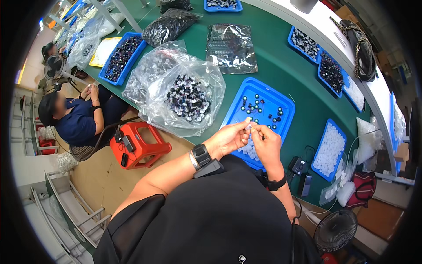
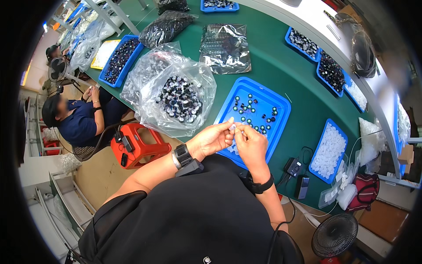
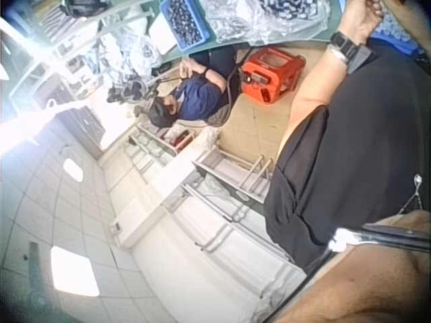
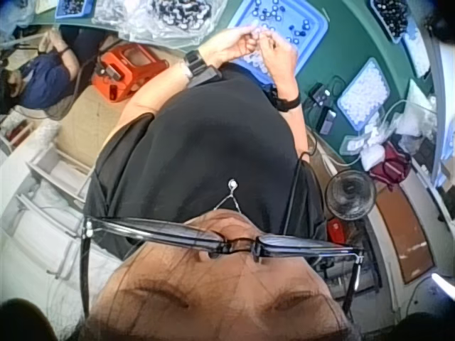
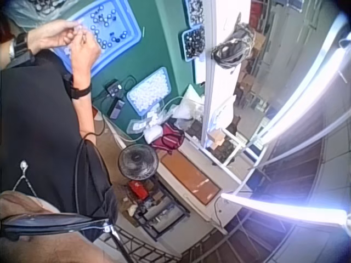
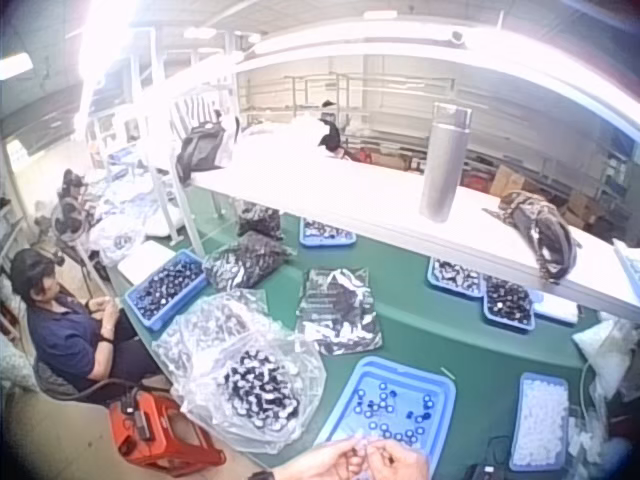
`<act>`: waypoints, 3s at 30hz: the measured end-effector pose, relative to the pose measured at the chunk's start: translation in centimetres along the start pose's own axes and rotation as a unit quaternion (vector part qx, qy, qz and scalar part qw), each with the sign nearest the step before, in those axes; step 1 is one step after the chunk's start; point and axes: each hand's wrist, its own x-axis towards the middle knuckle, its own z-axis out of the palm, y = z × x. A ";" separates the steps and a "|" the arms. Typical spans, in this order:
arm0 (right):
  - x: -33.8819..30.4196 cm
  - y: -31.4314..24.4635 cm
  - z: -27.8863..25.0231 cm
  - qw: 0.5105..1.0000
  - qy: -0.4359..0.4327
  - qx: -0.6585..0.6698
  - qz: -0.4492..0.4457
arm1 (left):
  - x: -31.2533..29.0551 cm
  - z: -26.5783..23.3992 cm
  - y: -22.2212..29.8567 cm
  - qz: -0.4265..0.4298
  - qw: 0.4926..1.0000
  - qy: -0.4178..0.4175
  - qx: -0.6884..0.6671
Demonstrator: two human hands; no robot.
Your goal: The person sits at a green workbench and repeatedly picks up small white plastic caps and dark cylindrical components from blue trays. They insert the dark components into the white caps by hand and place the assembled units back into the tray.
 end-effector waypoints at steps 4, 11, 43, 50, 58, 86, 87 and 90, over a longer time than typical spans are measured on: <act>0.1 0.2 0.2 0.999 0.012 0.030 0.009 | -0.5 0.6 -0.1 0.008 0.999 0.010 0.042; 0.0 -0.6 -0.1 0.999 -0.002 0.042 0.023 | 0.3 -0.4 -0.2 -0.020 0.998 -0.018 -0.056; 0.2 2.0 0.7 0.999 -0.013 -0.019 -0.046 | 0.7 -0.5 -0.9 0.051 0.997 -0.014 0.064; 0.5 1.4 1.0 0.998 -0.044 0.031 -0.021 | 2.1 -1.8 -1.4 0.037 0.998 -0.037 0.033; 0.4 1.4 0.8 0.997 -0.074 0.014 -0.015 | 0.7 -0.3 -0.9 0.042 0.998 -0.010 0.046; -0.2 0.4 0.5 0.999 -0.025 -0.035 -0.030 | 0.2 -0.7 -0.8 0.003 1.000 0.002 -0.029; -0.2 0.3 0.5 0.999 -0.026 -0.036 -0.028 | 0.3 -0.8 -0.9 0.002 1.000 0.002 -0.029; -0.1 0.3 0.4 0.999 -0.034 -0.040 -0.014 | 0.1 -0.3 -0.8 0.009 1.000 0.010 -0.022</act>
